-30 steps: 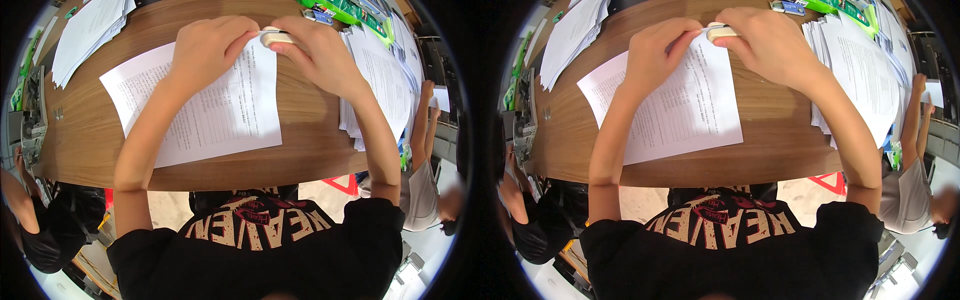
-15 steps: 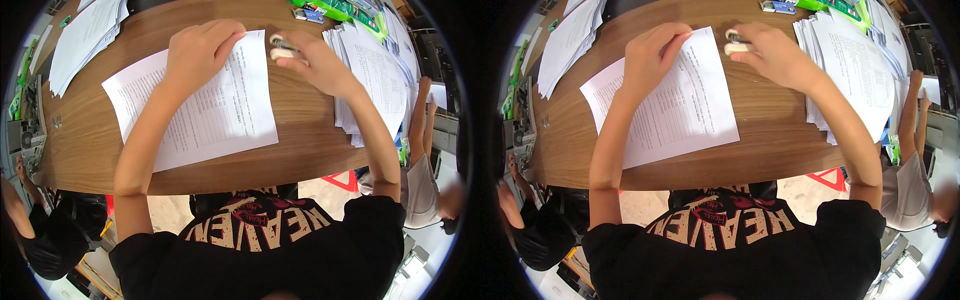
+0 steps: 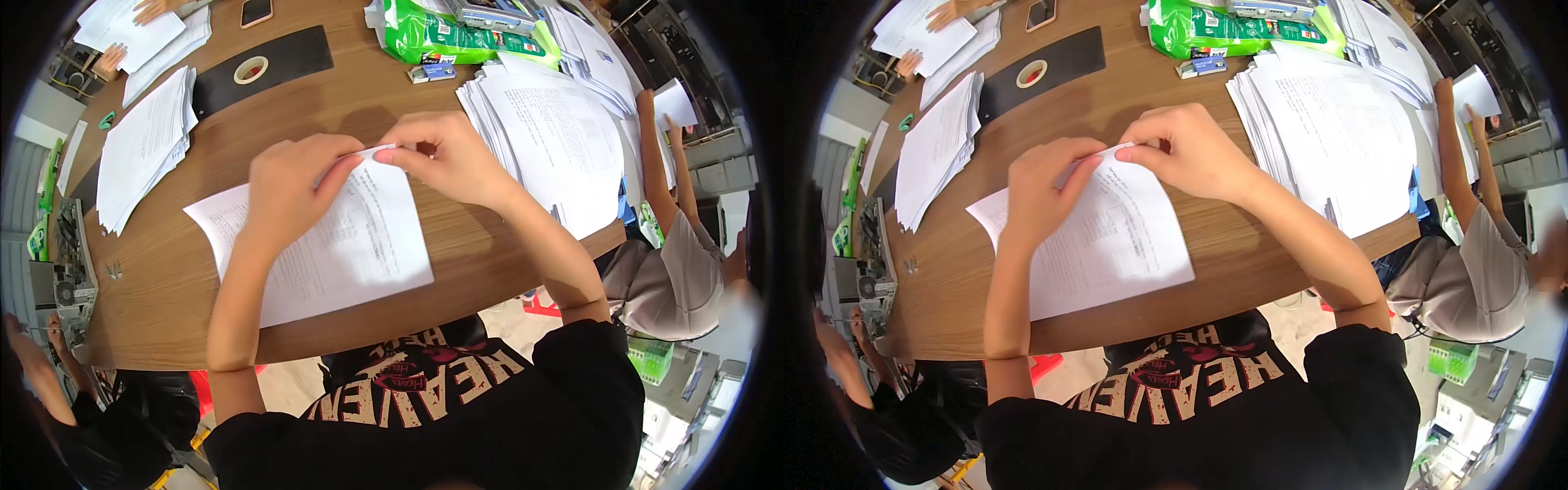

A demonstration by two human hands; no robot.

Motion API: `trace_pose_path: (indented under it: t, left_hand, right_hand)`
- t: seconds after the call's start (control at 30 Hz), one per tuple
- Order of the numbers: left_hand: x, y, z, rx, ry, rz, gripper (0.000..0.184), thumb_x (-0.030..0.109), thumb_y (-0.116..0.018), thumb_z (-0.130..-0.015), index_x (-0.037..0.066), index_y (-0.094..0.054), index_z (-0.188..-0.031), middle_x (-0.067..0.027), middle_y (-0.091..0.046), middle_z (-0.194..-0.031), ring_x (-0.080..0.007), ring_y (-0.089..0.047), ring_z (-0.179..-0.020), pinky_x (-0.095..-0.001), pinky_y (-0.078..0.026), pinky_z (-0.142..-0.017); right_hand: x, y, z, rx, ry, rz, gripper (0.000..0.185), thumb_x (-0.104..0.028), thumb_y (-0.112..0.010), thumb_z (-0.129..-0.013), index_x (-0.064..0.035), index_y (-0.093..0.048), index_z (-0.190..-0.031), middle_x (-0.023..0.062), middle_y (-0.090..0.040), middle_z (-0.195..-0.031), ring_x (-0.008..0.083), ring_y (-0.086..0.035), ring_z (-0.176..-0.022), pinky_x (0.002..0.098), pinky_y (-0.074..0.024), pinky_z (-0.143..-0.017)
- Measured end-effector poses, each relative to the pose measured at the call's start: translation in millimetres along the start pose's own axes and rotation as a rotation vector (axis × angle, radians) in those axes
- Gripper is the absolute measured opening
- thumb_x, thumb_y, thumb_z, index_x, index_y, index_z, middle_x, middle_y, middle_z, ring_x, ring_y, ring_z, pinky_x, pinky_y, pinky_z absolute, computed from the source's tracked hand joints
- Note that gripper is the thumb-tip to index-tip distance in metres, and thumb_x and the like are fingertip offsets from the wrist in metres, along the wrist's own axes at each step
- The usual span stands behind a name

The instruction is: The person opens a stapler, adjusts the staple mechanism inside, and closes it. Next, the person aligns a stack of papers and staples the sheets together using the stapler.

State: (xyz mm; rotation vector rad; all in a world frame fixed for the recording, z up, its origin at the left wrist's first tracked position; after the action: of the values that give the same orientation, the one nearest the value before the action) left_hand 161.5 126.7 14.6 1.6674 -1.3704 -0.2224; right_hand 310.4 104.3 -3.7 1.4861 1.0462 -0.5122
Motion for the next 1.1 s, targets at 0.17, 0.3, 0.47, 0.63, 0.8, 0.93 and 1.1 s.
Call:
trace_pose_path:
  t: [0.17,0.3,0.47,0.63,0.8,0.93,1.1]
  left_hand:
    - [-51,68,32,-0.105,0.335,0.016,0.032,0.016,-0.070,-0.082,0.005,-0.065,-0.112,-0.0103,-0.069,-0.097,-0.0196,-0.065,-0.089,-0.0309,-0.049,-0.081]
    - [-107,126,94,0.153,0.453,-0.116,0.054,0.020,-0.070,-0.084,0.008,-0.051,-0.133,-0.0119,-0.059,-0.128,-0.0224,-0.057,-0.115,-0.0370,-0.046,-0.092]
    - [-153,94,152,0.186,0.741,0.756,0.073,0.012,-0.061,-0.090,0.010,-0.020,-0.151,-0.0162,-0.050,-0.136,-0.0229,-0.051,-0.122,-0.0373,-0.044,-0.098]
    - [-163,108,133,0.390,0.769,0.904,0.032,0.001,-0.060,-0.088,0.000,-0.052,-0.119,-0.0071,-0.064,-0.105,-0.0124,-0.058,-0.097,-0.0274,-0.045,-0.085]
    - [-144,169,92,0.623,0.412,0.631,0.013,-0.004,-0.058,-0.087,0.003,-0.062,-0.097,-0.0048,-0.066,-0.100,-0.0112,-0.058,-0.094,-0.0260,-0.043,-0.087]
    - [-138,120,87,0.350,0.375,0.350,0.027,-0.015,-0.049,-0.078,0.005,-0.061,-0.091,-0.0067,-0.067,-0.107,-0.0158,-0.058,-0.105,-0.0275,-0.042,-0.094]
    - [-147,36,107,0.093,0.418,0.204,0.044,-0.027,-0.041,-0.064,0.003,-0.059,-0.092,-0.0102,-0.066,-0.109,-0.0248,-0.061,-0.106,-0.0279,-0.045,-0.094]
  right_hand:
    - [12,21,9,0.070,-0.248,-0.282,0.022,-0.023,-0.070,-0.088,-0.0007,-0.071,-0.087,0.0002,-0.058,-0.061,0.0055,-0.048,-0.053,0.0235,-0.0393,-0.049]
    - [33,31,5,0.123,-0.233,-0.429,0.021,-0.022,-0.070,-0.088,-0.0014,-0.072,-0.093,-0.0023,-0.052,-0.059,0.0039,-0.044,-0.053,0.0201,-0.0339,-0.048]
    - [12,23,-18,0.035,-0.151,-0.338,0.020,-0.020,-0.065,-0.092,-0.0011,-0.071,-0.097,-0.0030,-0.051,-0.062,0.0039,-0.042,-0.056,0.0210,-0.0329,-0.049]
    - [-16,42,-68,0.182,0.083,-0.171,0.020,-0.019,-0.066,-0.091,0.0005,-0.071,-0.095,-0.0014,-0.053,-0.070,0.0054,-0.045,-0.059,0.0220,-0.0346,-0.052]
    - [-50,86,-64,0.509,0.394,-0.114,0.011,-0.006,-0.068,-0.086,0.0034,-0.070,-0.091,0.0047,-0.057,-0.091,0.0123,-0.059,-0.081,0.0227,-0.0487,-0.069]
    - [3,77,-45,0.372,0.314,0.028,0.018,-0.020,-0.068,-0.088,-0.0062,-0.073,-0.099,0.0041,-0.068,-0.091,0.0105,-0.062,-0.078,0.0244,-0.0477,-0.073]
    - [85,23,-18,0.083,-0.003,-0.023,0.021,-0.010,-0.065,-0.089,-0.0013,-0.068,-0.107,0.0072,-0.064,-0.107,0.0144,-0.062,-0.092,0.0277,-0.0514,-0.080]
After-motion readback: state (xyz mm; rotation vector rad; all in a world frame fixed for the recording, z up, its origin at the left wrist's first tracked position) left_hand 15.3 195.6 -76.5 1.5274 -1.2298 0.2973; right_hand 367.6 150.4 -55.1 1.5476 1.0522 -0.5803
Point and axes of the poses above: each hand's wrist, its own z-axis away from the middle knuckle, its own y-axis out of the back of the hand, x = y × z, the point moved 8 cm from there along -z, towards the middle knuckle
